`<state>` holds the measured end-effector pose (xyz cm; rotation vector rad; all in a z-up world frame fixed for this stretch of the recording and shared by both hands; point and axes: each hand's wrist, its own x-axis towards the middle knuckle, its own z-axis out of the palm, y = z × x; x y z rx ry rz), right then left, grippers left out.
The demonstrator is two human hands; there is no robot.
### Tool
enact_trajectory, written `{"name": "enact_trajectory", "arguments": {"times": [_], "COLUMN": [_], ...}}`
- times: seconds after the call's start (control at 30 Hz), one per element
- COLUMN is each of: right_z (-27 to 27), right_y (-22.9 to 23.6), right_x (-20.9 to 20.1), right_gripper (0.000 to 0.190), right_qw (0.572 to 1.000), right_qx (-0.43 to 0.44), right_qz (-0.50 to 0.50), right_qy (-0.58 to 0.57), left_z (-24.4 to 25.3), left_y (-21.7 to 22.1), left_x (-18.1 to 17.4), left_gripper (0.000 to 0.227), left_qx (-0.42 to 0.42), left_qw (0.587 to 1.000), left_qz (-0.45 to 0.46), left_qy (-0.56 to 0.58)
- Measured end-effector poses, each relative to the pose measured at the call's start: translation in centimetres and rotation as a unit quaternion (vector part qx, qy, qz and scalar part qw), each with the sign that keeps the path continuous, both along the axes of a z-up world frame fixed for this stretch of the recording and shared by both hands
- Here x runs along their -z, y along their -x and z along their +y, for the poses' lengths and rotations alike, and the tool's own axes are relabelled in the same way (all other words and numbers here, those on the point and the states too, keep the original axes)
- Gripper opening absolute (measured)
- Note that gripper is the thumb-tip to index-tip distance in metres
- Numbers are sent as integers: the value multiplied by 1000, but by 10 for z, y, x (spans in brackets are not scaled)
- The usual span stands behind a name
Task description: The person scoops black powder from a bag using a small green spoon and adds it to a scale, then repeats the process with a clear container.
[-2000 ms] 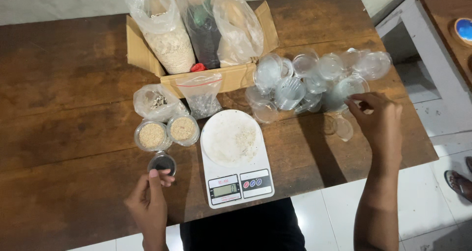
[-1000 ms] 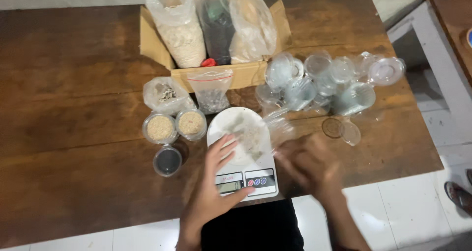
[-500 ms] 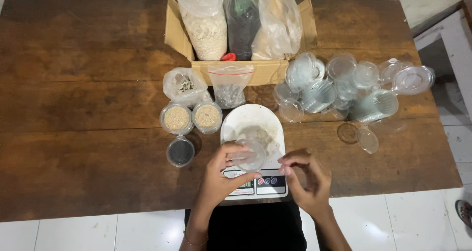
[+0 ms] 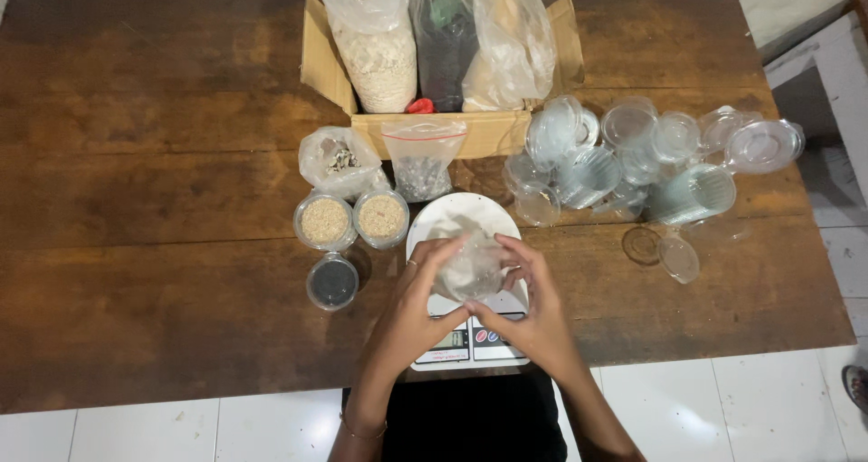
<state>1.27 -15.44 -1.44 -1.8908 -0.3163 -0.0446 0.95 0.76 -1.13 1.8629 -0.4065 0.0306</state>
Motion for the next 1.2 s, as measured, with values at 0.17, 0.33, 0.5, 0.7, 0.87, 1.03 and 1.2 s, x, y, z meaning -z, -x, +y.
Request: {"name": "enact_trajectory", "arguments": {"times": [0.17, 0.33, 0.5, 0.7, 0.87, 1.03, 1.2], "right_z": [8, 9, 7, 3, 2, -21, -29], "right_y": [-10, -14, -14, -13, -10, 7, 31], "right_x": [8, 13, 17, 20, 12, 26, 21], "right_gripper": [67, 64, 44, 43, 46, 30, 33], "right_qw": [997, 994, 985, 985, 982, 985, 974], "right_qx": [47, 66, 95, 83, 77, 73, 39], "right_qz": [-51, -41, -52, -52, -99, -154, -203], "right_qy": [44, 79, 136, 141, 138, -13, 95], "left_z": [2, 7, 8, 11, 11, 15, 18], "left_y": [-3, 0, 1, 3, 5, 14, 27], "left_x": [5, -2, -3, -7, -3, -6, 1], "left_gripper": [73, 68, 62, 53, 53, 45, 27], "left_qx": [-41, -76, -83, -111, -107, -133, -180], "left_qw": [999, 995, 996, 993, 994, 989, 980], "left_qz": [28, 23, -11, -41, -19, -66, -65], "left_qy": [-15, -54, -4, -23, 2, -20, 57]}}
